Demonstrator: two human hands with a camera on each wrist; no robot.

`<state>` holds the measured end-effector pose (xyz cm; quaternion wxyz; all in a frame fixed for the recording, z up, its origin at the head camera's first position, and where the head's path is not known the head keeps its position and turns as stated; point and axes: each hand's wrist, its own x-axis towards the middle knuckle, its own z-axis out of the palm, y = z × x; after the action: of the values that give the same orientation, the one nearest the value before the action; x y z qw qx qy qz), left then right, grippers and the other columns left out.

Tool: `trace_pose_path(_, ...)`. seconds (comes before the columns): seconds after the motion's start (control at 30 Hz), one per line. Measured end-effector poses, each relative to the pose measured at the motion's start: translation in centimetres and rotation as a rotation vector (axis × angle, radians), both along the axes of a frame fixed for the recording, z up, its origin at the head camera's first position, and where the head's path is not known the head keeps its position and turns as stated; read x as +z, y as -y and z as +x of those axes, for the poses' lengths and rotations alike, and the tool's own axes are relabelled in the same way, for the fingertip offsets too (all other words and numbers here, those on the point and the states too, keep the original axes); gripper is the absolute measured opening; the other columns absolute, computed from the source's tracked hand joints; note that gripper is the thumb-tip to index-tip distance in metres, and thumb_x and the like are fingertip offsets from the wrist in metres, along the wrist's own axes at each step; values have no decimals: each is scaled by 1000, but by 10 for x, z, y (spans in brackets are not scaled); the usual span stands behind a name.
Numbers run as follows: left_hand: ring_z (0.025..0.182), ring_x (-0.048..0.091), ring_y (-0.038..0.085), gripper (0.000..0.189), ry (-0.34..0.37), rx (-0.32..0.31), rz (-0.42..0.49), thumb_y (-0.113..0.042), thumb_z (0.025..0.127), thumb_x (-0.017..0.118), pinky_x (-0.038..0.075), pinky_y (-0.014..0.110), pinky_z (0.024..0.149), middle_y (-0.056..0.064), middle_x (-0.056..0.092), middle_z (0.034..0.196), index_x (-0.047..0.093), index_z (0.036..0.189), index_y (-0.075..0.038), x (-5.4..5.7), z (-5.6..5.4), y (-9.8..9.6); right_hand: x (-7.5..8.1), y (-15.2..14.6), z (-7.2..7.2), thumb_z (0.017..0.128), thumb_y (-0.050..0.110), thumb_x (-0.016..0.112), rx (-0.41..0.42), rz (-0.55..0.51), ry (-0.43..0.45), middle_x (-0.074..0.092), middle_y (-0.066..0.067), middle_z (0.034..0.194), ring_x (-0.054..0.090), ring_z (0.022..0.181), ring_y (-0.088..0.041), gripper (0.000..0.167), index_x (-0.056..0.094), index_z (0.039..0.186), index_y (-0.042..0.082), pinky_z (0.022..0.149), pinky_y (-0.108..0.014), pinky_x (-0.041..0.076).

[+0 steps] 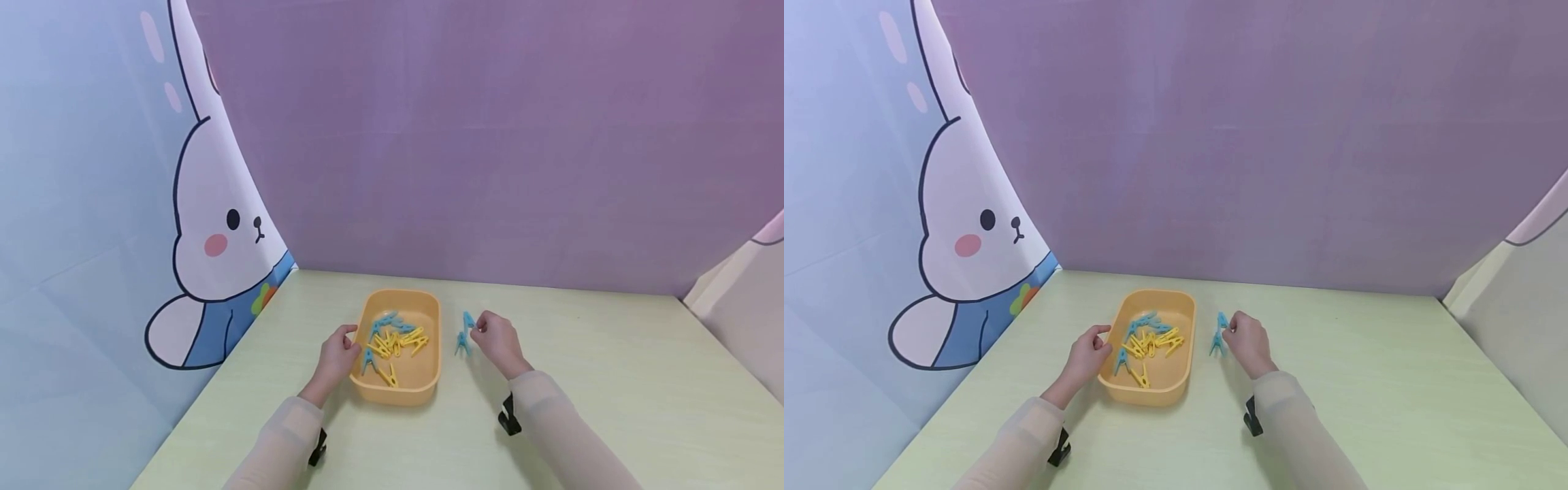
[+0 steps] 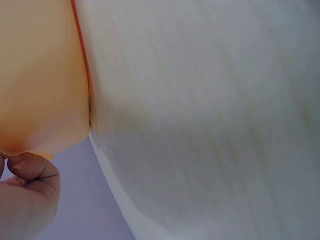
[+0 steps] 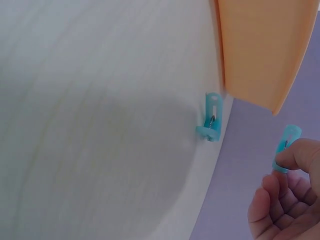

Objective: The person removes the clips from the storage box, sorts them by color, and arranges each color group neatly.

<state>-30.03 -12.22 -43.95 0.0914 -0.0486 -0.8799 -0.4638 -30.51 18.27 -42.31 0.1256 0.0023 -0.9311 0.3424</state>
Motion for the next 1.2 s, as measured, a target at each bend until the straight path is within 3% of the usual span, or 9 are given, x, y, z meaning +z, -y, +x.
trace_pose_path(1.2, 55, 38, 13, 41, 27, 10, 9, 1, 83, 54, 32, 23, 46, 3, 40, 70, 51, 124, 4, -1, -2, 0, -21, -14, 0, 78, 4, 63, -29, 32, 106, 54, -7, 70, 48, 61, -20, 9, 55, 76, 0, 56, -32, 41)
